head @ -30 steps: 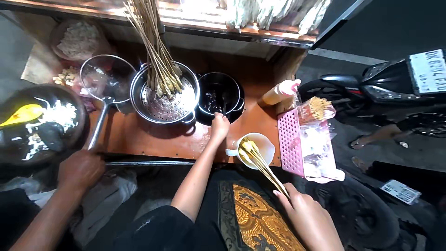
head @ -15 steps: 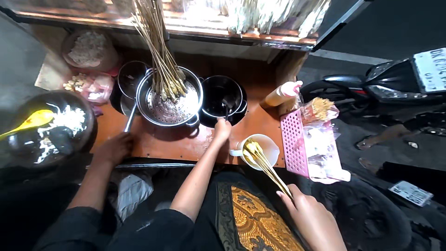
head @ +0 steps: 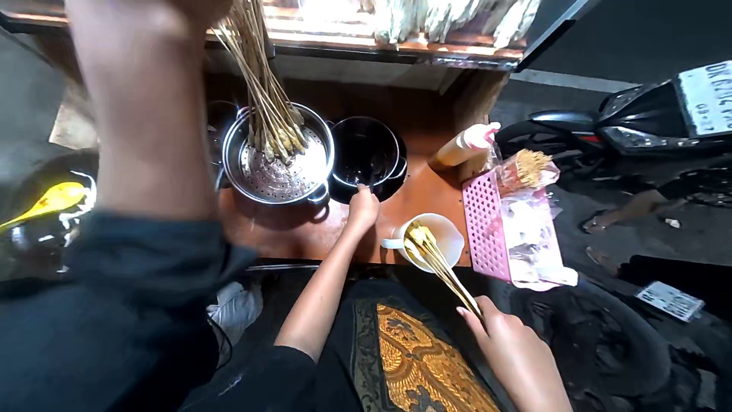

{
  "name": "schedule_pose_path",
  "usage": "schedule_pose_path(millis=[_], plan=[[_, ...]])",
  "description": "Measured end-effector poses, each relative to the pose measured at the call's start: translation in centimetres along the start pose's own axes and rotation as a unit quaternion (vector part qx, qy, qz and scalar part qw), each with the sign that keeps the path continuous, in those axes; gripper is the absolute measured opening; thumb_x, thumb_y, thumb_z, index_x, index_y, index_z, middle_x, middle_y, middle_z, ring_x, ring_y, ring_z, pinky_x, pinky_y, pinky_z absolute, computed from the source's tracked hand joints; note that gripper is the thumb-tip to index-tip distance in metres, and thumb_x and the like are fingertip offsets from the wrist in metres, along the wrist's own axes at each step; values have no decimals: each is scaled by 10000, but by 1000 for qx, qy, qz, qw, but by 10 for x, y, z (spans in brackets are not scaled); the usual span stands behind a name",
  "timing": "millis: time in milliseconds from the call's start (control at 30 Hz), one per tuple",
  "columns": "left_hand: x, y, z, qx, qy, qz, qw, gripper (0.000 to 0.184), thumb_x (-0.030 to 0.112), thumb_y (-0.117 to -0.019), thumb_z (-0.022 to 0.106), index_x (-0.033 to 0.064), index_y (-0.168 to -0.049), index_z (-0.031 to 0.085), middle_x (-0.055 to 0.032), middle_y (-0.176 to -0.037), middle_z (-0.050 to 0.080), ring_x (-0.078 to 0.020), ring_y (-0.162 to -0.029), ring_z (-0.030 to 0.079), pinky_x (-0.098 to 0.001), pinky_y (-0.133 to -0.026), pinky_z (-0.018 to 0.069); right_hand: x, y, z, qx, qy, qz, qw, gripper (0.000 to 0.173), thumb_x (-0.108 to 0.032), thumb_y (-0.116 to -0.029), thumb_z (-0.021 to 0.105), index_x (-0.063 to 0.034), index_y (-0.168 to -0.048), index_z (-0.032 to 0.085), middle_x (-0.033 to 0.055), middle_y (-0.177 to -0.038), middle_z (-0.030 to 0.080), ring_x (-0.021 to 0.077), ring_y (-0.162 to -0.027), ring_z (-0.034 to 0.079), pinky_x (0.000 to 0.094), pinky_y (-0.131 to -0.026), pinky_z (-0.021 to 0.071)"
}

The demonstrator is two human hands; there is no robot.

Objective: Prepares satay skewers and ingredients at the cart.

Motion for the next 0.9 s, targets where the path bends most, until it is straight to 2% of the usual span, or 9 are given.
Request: schedule_pose_path(millis=[367,567,633,700,767,833,900], plan=[[7,13,-3,-3,-49,26,998,355,183,-1069,462,-25,-1356,483,-232,-1004,685,-378,-960,701,-550,-848,558,-4,3,0,4,-3,9,1000,395,-390,-1056,571,-27,-1181,663,222,-850,722,454,-838,719,634,-706,540],[16,-3,-14,47,-109,43,992,350,209,-1065,493,3,-1347,496,-276,-1052,679,-454,-994,693,-601,-813,564,-4,2,-1,-11,-19,11,1000,390,-389,-1056,571,-30,-1180,663,229,-867,724,456,-857,720,633,-721,546],[14,-6,-21,71,-120,34,990,362,236,-1071,491,14,-1357,481,-281,-1051,675,-463,-995,690,-605,-804,562,-2,1,0,-4,-43,2,999,375,-358,-1052,590,-11,-1169,669,238,-926,725,457,-883,717,626,-736,551],[10,-10,-22,96,-152,16,984,375,240,-1072,486,10,-1368,466,-287,-1057,672,-469,-999,689,-608,-800,564,0,1,4,16,-69,-9,997,342,-315,-1034,632,6,-1139,688,233,-1060,688,426,-900,707,606,-749,563],[5,-16,-20,108,-208,-7,972,404,214,-1060,486,-16,-1390,450,-288,-1053,673,-467,-990,692,-605,-784,568,1,1,6,33,-76,-10,996,317,-309,-1017,664,-14,-1120,715,213,-1125,652,393,-865,707,569,-721,586],[2,-22,-19,100,-269,-38,957,400,191,-1032,516,-29,-1363,470,-276,-1057,682,-455,-994,696,-598,-779,564,1,1,6,30,-81,-2,996,320,-316,-1021,657,-34,-1155,727,199,-1114,675,389,-888,710,574,-738,581],[2,-25,-18,76,-318,-64,943,448,201,-1010,564,-31,-1385,483,-262,-1102,685,-434,-1033,692,-590,-811,560,1,1,2,9,-69,10,998,340,-340,-1034,626,-47,-1180,718,197,-1087,725,408,-962,717,611,-783,558]])
Point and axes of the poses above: each hand's wrist, its own y-axis away from the middle knuckle, its own z-axis out of the palm, x = y × z, the point moved 3 cm from there along -y, towards the middle knuckle
